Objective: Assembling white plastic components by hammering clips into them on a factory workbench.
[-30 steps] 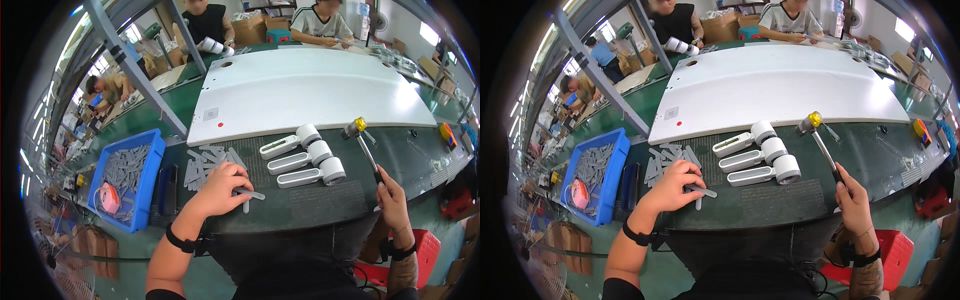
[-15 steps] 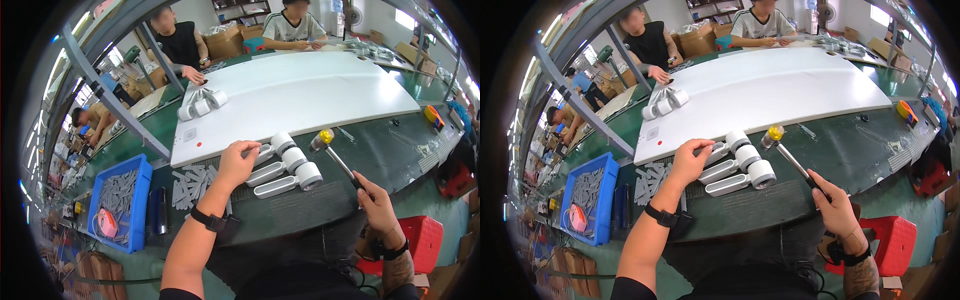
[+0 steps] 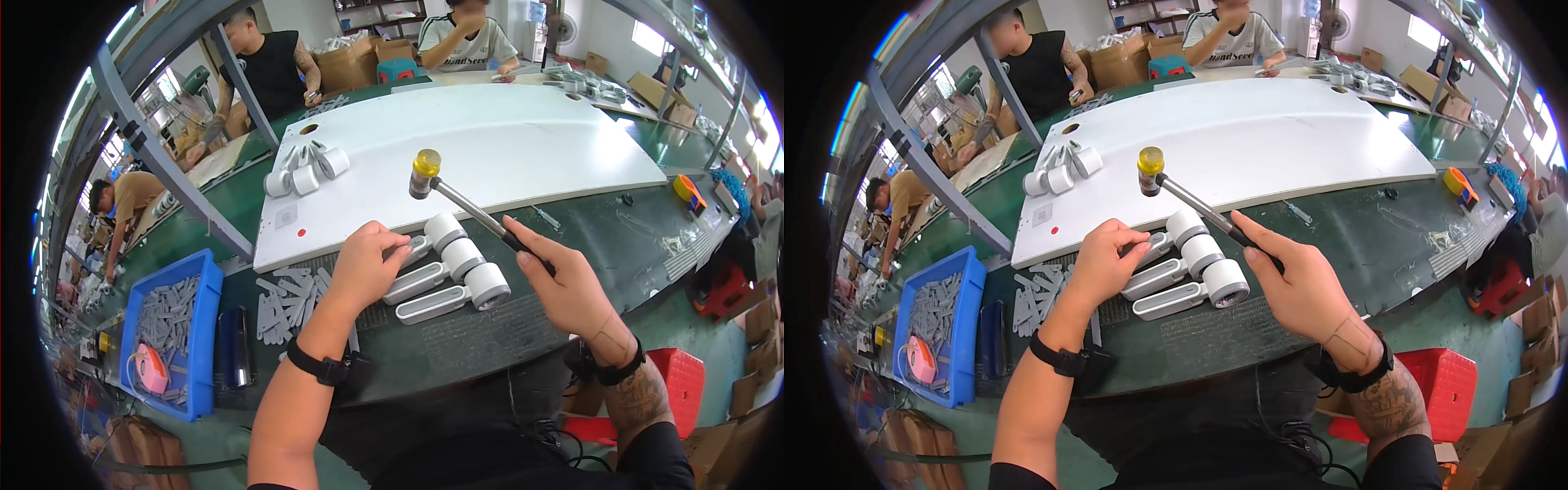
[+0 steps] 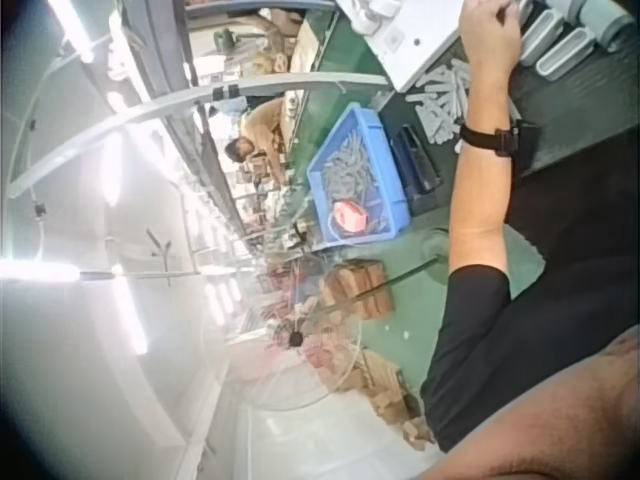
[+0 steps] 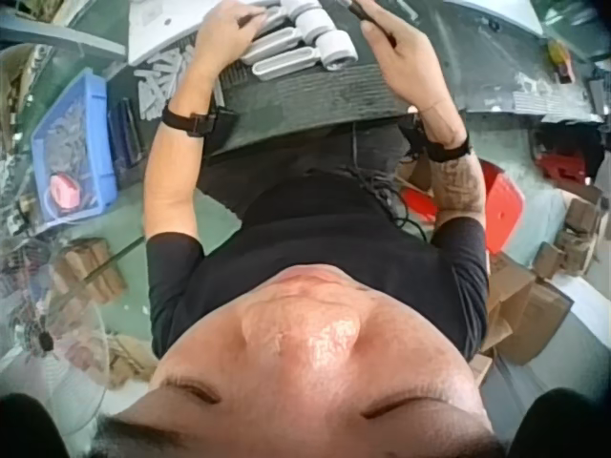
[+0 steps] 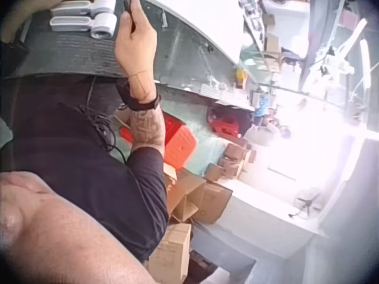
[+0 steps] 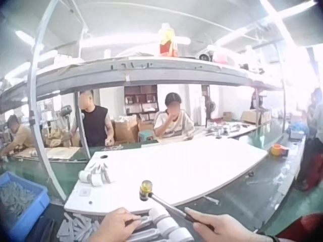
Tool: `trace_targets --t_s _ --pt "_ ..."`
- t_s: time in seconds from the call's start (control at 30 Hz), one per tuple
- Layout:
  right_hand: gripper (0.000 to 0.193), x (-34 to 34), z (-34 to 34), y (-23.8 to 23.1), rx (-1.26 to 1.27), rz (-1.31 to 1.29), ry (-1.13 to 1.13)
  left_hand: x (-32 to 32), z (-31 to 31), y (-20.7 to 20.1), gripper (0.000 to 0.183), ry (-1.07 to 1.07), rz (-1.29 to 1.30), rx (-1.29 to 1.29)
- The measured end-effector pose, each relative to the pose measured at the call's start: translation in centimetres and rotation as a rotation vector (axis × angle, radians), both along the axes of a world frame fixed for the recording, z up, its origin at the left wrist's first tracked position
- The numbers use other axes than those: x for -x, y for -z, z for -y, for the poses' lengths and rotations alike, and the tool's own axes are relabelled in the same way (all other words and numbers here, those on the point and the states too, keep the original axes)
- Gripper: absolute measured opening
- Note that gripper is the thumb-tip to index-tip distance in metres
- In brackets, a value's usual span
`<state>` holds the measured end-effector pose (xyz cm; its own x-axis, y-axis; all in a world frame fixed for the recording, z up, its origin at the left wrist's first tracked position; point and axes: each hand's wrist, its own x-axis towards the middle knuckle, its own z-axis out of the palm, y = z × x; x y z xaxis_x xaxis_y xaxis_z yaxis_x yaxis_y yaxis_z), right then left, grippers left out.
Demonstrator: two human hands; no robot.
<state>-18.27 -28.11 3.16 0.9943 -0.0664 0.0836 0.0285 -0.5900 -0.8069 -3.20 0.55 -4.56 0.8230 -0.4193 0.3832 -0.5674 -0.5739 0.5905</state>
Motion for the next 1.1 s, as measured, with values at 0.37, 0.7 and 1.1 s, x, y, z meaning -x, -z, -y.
trace_targets --t_s 0.37,0.7,1.1 --pt "0.049 -0.9 0.8 3.4 0.191 0.020 -0.097 -0.3 0.4 -0.9 0.021 0.001 -0.071 -0.024" --pt "0.048 -1.0 0.3 3.7 0.181 0.030 -0.104 -0.6 0.7 -0.9 0.022 0.023 -0.100 -0.068" --pt "0.048 -1.4 1.5 5.3 0.227 0.195 -0.163 -1.2 0.7 -0.4 0.021 -0.004 -0.252 0.064"
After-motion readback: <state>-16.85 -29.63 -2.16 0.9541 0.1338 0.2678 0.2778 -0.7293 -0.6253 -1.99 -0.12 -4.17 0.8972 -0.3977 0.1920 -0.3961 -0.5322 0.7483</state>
